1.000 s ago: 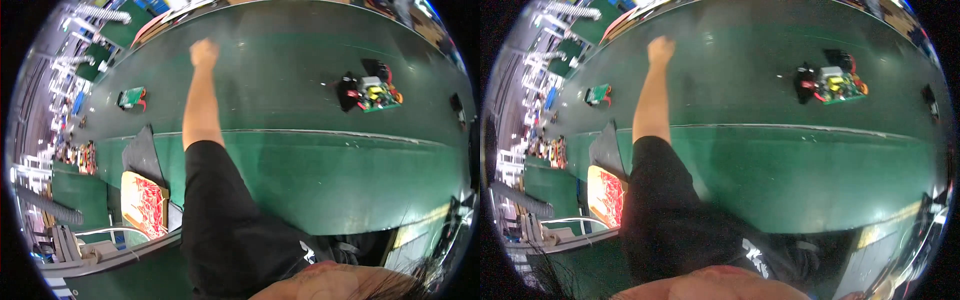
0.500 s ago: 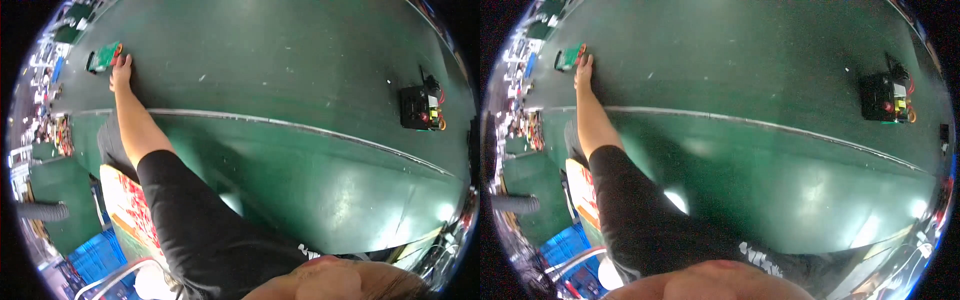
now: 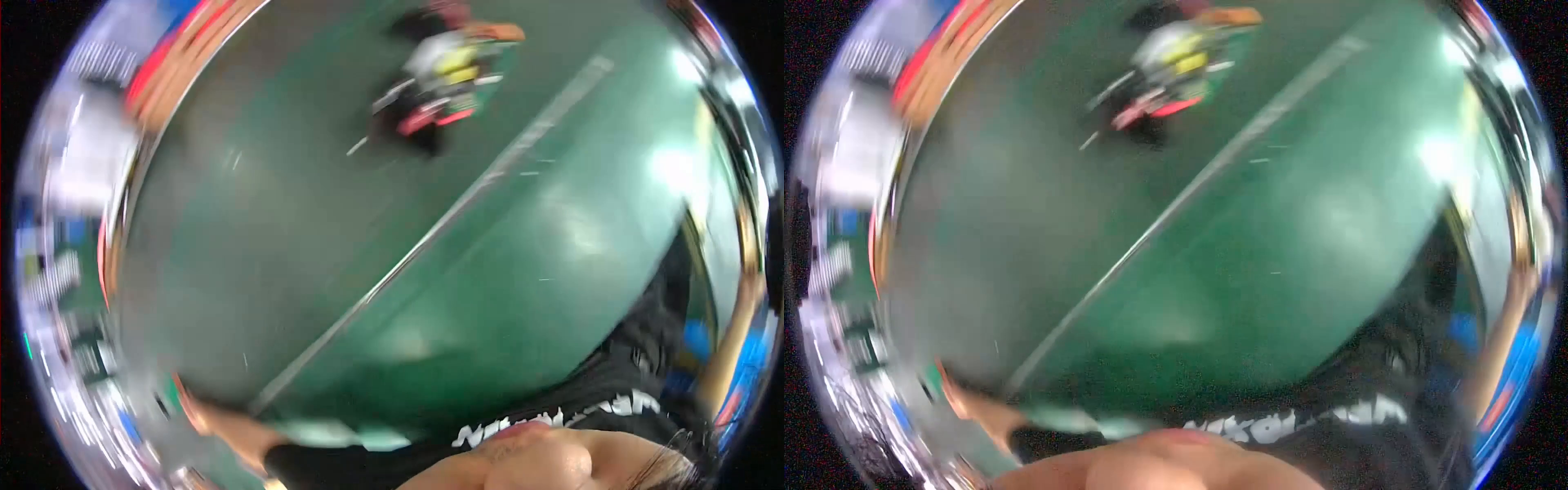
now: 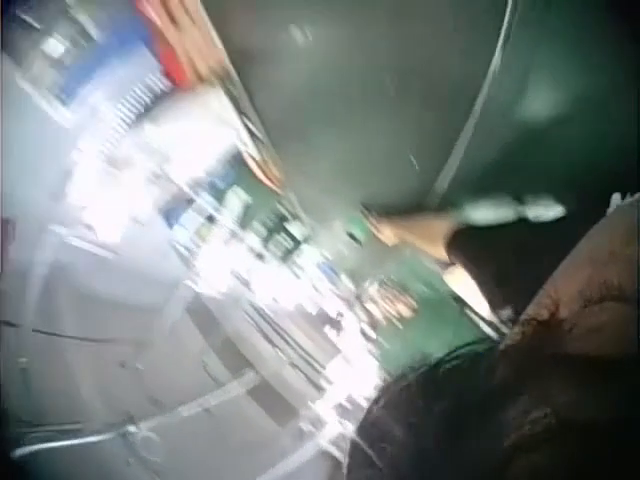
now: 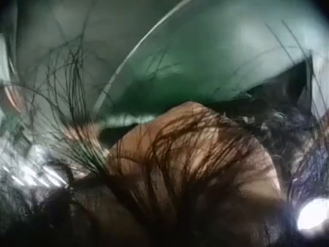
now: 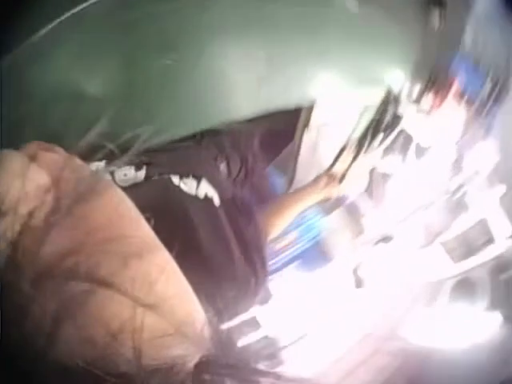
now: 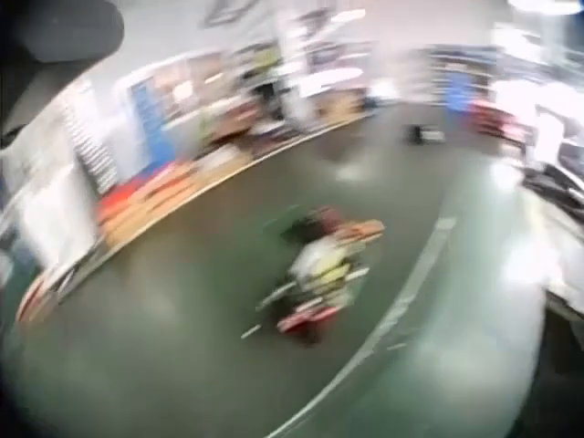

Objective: Soldering wires to electronic components on a workbench.

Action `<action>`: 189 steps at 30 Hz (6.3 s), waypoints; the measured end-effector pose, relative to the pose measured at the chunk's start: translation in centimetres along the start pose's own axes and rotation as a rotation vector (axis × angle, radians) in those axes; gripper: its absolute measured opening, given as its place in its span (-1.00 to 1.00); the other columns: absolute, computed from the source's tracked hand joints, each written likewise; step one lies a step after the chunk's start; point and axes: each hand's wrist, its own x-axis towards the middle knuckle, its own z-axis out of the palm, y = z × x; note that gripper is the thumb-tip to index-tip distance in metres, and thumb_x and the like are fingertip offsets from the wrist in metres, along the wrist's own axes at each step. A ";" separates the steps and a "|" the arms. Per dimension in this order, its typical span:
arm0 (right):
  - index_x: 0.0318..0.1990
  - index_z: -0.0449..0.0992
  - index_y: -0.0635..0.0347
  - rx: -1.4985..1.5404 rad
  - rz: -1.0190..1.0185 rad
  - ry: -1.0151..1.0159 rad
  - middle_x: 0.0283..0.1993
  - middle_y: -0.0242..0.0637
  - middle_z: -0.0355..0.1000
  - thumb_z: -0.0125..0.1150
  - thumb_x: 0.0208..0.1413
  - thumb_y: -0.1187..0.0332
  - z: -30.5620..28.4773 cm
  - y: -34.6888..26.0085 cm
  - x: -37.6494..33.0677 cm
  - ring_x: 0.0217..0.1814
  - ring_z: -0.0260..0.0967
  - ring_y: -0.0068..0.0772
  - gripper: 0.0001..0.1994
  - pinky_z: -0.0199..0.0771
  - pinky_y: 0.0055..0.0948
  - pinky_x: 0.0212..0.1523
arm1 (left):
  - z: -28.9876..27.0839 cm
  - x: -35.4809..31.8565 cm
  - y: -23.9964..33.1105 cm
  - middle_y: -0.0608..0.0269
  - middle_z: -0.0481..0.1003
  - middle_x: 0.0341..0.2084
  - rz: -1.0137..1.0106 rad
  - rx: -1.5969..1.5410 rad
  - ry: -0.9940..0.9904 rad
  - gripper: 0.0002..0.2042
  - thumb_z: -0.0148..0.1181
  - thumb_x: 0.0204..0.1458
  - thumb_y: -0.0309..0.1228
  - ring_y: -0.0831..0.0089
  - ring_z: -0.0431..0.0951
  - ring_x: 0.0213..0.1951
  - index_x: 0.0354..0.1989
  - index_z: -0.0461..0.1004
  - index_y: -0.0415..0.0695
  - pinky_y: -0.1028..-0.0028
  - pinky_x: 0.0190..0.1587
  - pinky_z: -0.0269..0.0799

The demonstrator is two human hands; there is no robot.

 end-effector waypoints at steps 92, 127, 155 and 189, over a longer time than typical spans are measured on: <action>-0.26 0.27 0.19 0.423 -0.119 0.203 -0.36 -0.13 0.36 -0.04 0.15 0.20 -32.5 -8.0 -4.2 -0.49 0.26 -0.48 -0.77 0.31 -0.62 -0.62 | 29.6 13.3 104.0 0.32 0.25 -0.68 0.475 -1.390 -0.690 -0.91 -0.10 0.08 -0.62 0.62 0.22 -0.62 -0.36 0.34 -0.21 0.30 -0.22 0.45; -0.22 0.26 0.23 0.315 -0.187 0.383 -0.50 -0.13 0.31 -0.09 0.15 0.11 -30.2 -8.9 -3.8 -0.67 0.25 -0.40 -0.68 0.33 -0.54 -0.67 | 53.5 12.6 127.6 0.17 0.40 -0.55 1.561 -0.234 0.233 -0.87 0.19 -0.14 -0.43 0.19 0.43 -0.42 -0.41 0.40 -0.15 0.25 -0.33 0.30; -0.21 0.37 0.21 0.571 -0.236 0.303 -0.34 -0.16 0.44 -0.10 0.18 0.15 -31.2 -8.6 -4.2 -0.42 0.35 -0.42 -0.70 0.36 -0.55 -0.57 | 48.8 9.5 123.8 0.26 0.56 -0.41 1.041 -0.798 -1.421 -0.81 0.25 -0.07 -0.52 0.62 0.48 -0.33 -0.27 0.52 -0.30 0.59 -0.21 0.38; -0.07 0.40 0.28 0.727 -0.044 0.374 -0.45 -0.22 0.35 -0.10 0.24 0.11 -32.9 -8.7 -3.7 -0.52 0.22 -0.46 -0.62 0.20 -0.67 -0.70 | 51.1 14.4 122.5 0.24 0.42 -0.47 1.900 0.089 -0.083 -0.89 0.10 -0.02 -0.39 0.24 0.44 -0.26 -0.31 0.41 -0.07 0.26 -0.16 0.32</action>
